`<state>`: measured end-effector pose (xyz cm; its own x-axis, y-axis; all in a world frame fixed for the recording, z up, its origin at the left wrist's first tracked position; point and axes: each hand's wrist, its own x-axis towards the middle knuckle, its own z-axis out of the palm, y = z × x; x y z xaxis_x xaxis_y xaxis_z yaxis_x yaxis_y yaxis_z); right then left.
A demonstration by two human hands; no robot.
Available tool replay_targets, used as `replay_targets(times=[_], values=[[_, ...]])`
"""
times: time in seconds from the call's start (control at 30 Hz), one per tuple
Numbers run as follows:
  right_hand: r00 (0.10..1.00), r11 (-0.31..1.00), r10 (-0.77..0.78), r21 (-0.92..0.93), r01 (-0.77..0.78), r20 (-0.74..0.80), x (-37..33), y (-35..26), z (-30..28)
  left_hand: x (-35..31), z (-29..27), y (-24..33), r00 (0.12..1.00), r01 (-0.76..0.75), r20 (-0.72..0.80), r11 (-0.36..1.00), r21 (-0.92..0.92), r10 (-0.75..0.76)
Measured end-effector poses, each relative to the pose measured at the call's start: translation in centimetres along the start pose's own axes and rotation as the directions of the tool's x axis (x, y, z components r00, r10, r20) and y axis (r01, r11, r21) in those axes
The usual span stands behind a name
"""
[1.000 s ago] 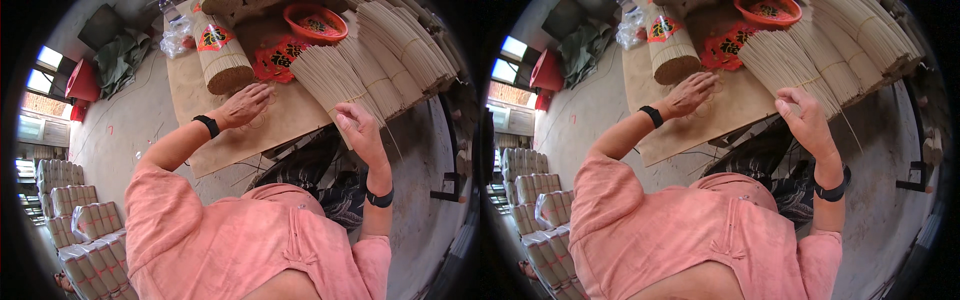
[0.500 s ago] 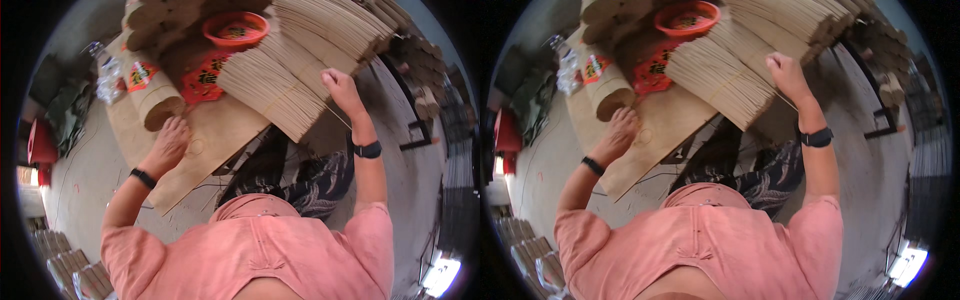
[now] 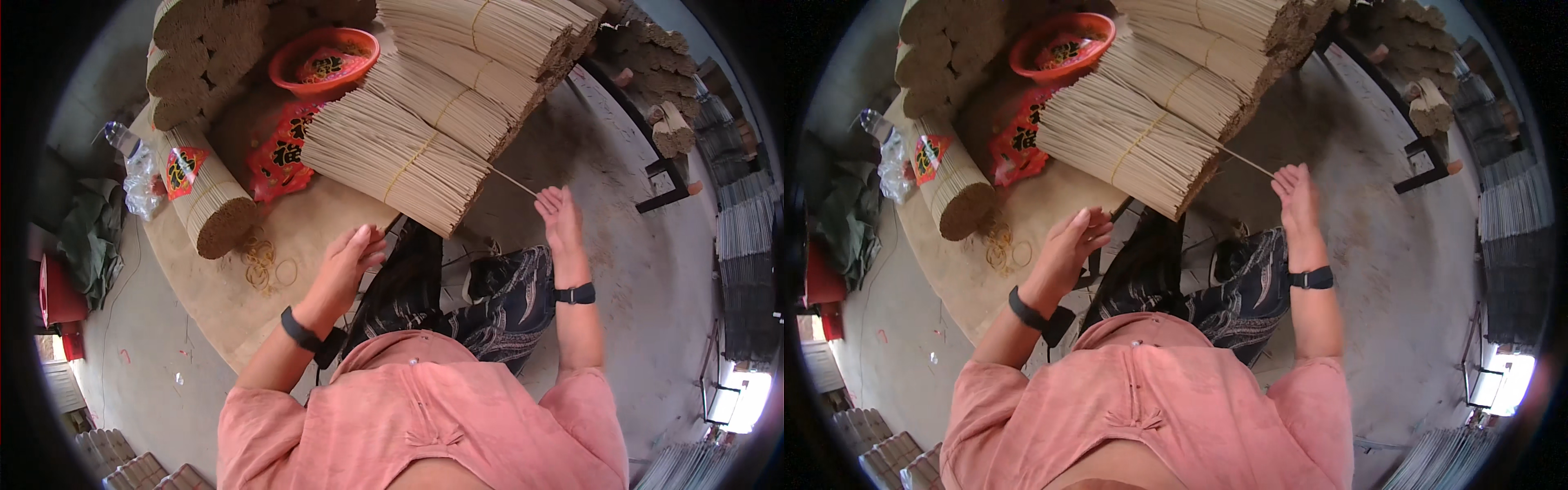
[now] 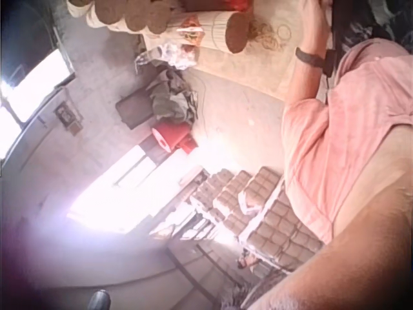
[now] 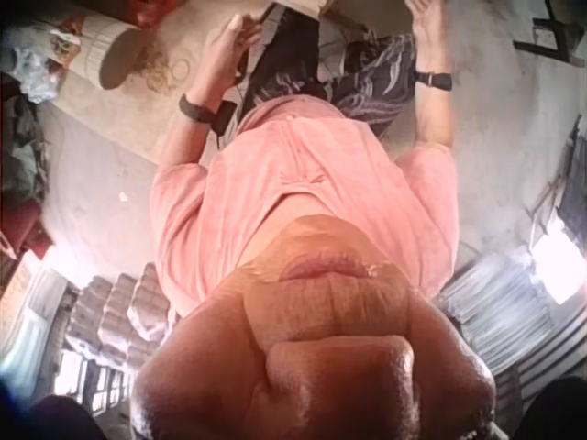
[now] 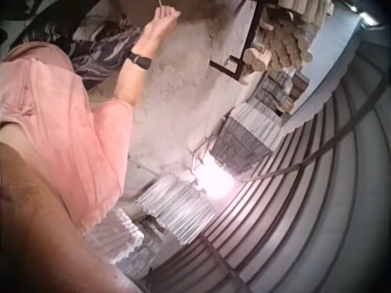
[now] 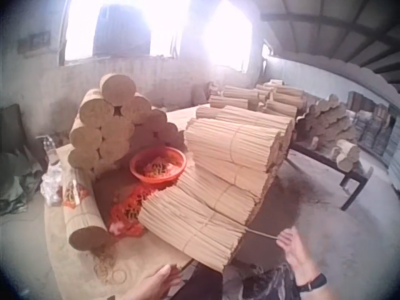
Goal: Bundling incense sticks together using rubber bands and applying decorative red labels.
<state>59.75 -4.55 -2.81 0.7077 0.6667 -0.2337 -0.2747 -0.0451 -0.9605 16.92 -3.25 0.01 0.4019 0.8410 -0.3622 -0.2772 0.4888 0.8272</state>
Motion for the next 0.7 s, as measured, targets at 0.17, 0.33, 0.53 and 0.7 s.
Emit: replay_targets(times=[0.17,0.33,0.53,0.7], values=[[0.973,0.991,-0.104,0.107,0.083,0.207,-2.2,0.9,4.5,5.2,-1.4,-1.4,0.995,0.067,-0.069,0.988,-0.142,-0.077],[0.98,0.996,-0.083,-0.008,0.086,0.18,-3.4,2.4,8.5,6.9,-0.2,-1.4,0.998,0.034,-0.047,0.961,-0.274,-0.049],[0.975,0.993,-0.115,0.017,0.114,0.19,-3.3,3.3,13.2,7.7,1.8,0.0,0.997,0.049,-0.042,0.95,-0.309,-0.065],[0.948,0.985,-0.16,-0.02,0.172,0.276,-2.9,3.8,14.8,8.8,1.5,-0.2,0.995,0.044,-0.07,0.928,-0.37,-0.075]])
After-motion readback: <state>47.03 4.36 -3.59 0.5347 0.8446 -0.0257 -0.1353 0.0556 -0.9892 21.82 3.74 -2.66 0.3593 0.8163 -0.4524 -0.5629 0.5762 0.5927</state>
